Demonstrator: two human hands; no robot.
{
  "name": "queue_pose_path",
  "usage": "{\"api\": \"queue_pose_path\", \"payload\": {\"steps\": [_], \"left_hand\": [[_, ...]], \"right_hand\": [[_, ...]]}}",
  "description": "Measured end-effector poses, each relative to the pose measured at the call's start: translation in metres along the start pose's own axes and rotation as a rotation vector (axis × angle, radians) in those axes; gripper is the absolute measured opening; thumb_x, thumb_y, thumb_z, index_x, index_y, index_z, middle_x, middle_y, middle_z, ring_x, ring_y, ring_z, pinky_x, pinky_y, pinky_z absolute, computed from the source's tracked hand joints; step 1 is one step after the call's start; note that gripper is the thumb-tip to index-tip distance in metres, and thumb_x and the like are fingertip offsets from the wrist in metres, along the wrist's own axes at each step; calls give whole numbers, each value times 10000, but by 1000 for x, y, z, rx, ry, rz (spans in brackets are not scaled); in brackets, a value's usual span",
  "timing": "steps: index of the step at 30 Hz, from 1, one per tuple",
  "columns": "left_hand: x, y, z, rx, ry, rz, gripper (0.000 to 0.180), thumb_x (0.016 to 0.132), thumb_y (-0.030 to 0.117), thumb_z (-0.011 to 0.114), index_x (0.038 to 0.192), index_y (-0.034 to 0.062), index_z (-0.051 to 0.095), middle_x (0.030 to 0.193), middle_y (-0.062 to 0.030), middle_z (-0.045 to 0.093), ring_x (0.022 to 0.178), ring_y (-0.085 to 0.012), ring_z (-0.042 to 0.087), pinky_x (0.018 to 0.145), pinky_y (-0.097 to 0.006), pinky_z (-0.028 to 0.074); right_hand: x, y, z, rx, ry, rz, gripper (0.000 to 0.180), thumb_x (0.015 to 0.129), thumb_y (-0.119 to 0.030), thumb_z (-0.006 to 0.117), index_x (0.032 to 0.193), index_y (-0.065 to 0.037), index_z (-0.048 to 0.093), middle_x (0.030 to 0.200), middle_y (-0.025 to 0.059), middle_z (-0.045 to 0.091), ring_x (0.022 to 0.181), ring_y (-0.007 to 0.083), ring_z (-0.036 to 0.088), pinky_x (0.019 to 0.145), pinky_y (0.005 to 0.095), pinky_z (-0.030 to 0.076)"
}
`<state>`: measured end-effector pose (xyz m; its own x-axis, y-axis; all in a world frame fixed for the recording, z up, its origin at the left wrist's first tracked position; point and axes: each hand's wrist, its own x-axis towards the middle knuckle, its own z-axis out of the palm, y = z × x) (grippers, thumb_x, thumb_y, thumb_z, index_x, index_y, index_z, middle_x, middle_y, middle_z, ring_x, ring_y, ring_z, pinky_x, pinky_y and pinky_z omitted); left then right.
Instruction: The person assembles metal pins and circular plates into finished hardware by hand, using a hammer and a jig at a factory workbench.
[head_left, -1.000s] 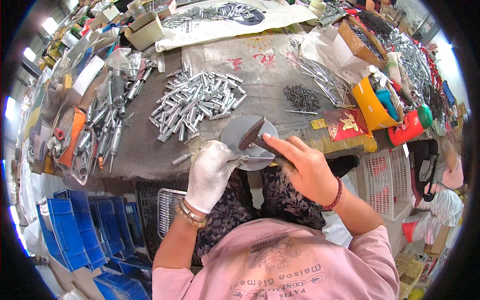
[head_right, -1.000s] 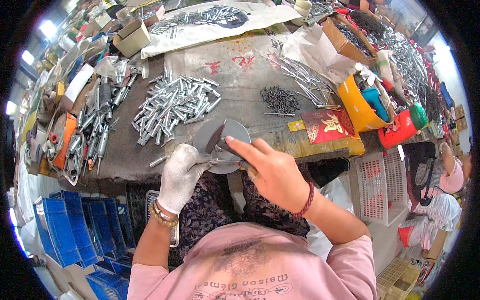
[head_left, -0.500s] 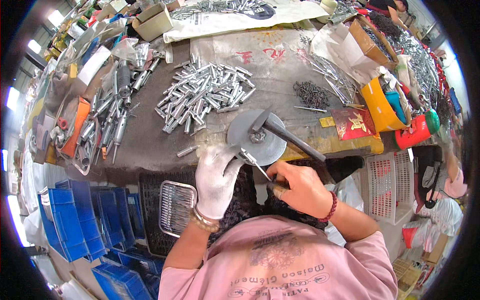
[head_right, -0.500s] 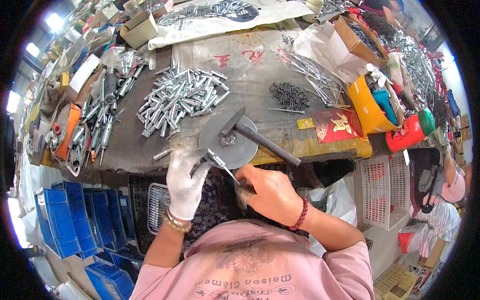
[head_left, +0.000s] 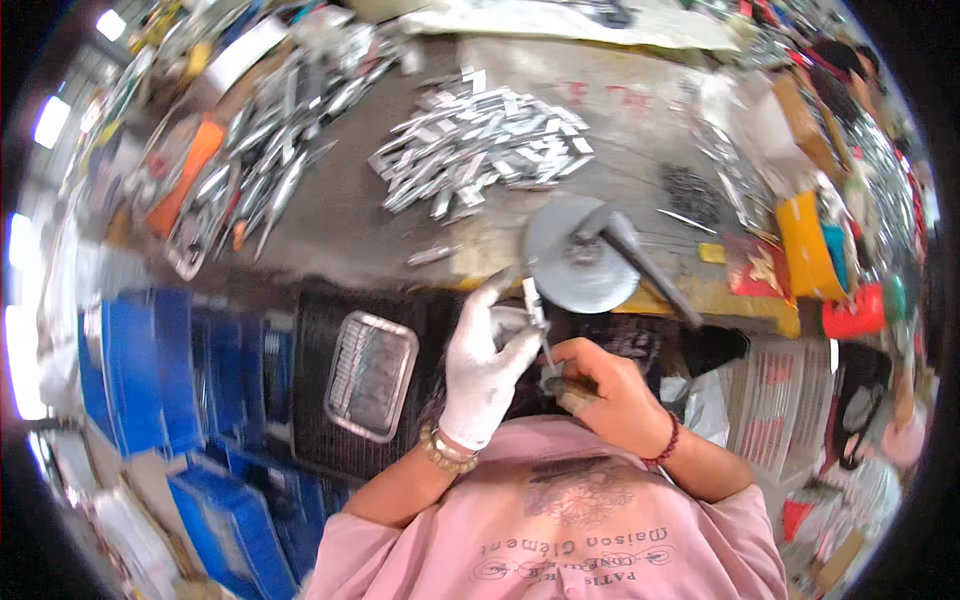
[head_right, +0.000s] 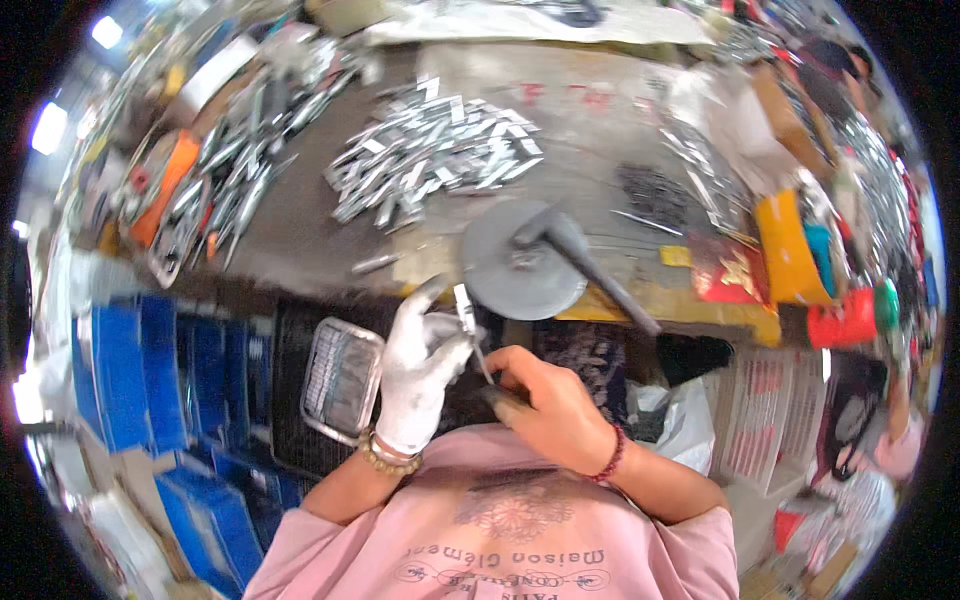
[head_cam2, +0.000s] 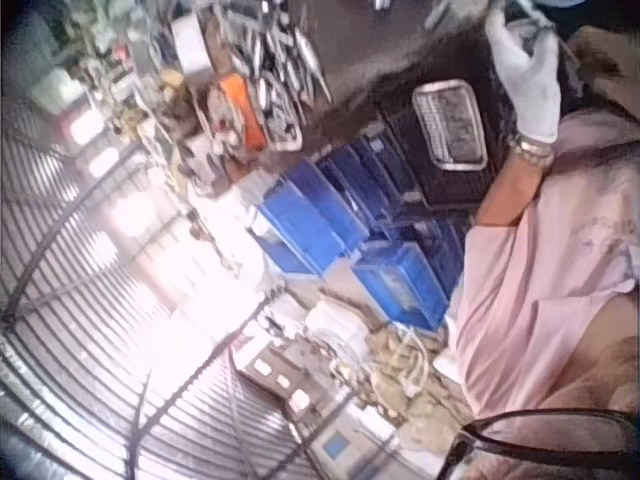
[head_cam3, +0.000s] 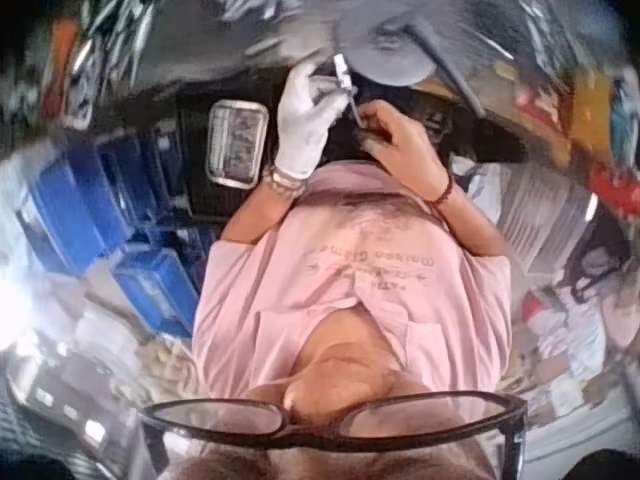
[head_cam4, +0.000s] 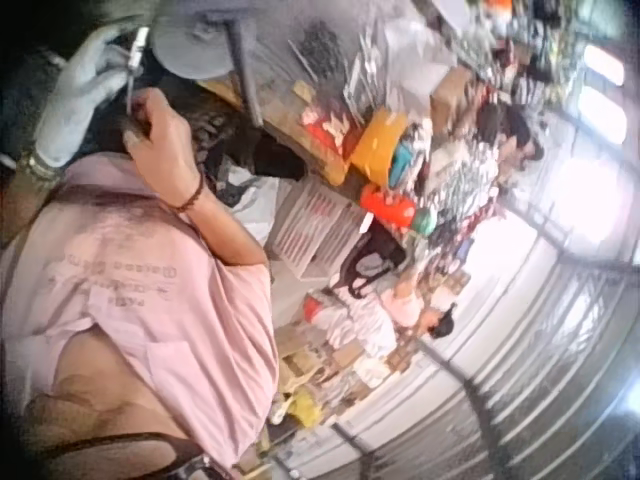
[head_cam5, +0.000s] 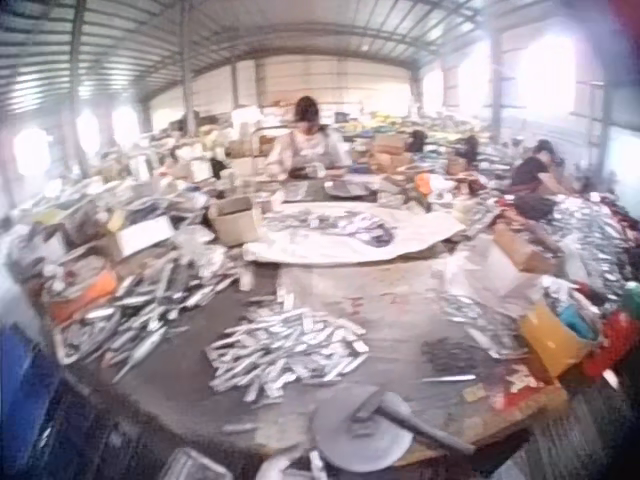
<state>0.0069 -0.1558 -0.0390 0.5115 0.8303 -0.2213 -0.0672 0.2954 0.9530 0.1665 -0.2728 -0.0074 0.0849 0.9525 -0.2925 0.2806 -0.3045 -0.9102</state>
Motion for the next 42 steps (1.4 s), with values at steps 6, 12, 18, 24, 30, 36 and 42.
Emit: {"api": "queue_pose_path", "payload": {"steps": [6,12,18,24,30,36,42], "left_hand": [[-20,-39,-86,122,289,-2,577,999,16,708,1541,35,511,1078,-51,746,784,-45,591,657,-210,484],[-84,-194,-259,269,911,-264,493,880,50,798,1351,-22,675,1144,-128,758,1007,-220,723,904,-343,580],[-114,-268,-345,479,1135,-369,475,844,63,808,1299,-25,707,1105,-179,780,997,-272,750,919,-380,585],[-119,-287,-384,493,1117,-481,413,853,129,786,1246,11,742,1110,-234,786,1055,-376,770,942,-434,583],[-84,-228,-328,887,1015,-499,391,892,219,783,1245,56,738,1118,-259,774,1070,-450,749,951,-469,583],[-56,-152,-269,611,897,-143,183,1049,121,666,1122,-34,729,908,-94,729,807,-184,655,770,-376,541],[-29,-30,-116,257,-44,-223,292,1071,208,542,1179,-7,707,938,-88,767,710,-120,673,629,-268,557]], "right_hand": [[-3,12,-1,-70,-68,-26,746,884,120,739,1575,-85,549,1113,87,745,952,157,667,852,304,563],[-3,37,-1,-22,-143,97,703,898,121,740,1552,-79,574,1116,70,750,912,135,653,839,286,551],[-1,31,4,-56,-149,75,672,901,123,734,1529,-75,597,1110,68,753,925,132,661,849,288,550],[5,33,3,-25,-175,73,682,894,132,726,1531,-71,594,1106,66,755,923,129,663,852,284,546],[-7,33,-7,-34,-112,95,643,887,139,718,1492,-62,634,1088,76,760,942,135,694,837,286,552],[-14,6,-51,-152,311,-166,403,855,103,730,1232,-31,779,1031,108,762,935,233,758,818,327,583],[24,-15,-84,-814,619,-205,650,812,-54,836,1434,-86,651,1284,155,670,1203,398,644,1042,481,532]]}}
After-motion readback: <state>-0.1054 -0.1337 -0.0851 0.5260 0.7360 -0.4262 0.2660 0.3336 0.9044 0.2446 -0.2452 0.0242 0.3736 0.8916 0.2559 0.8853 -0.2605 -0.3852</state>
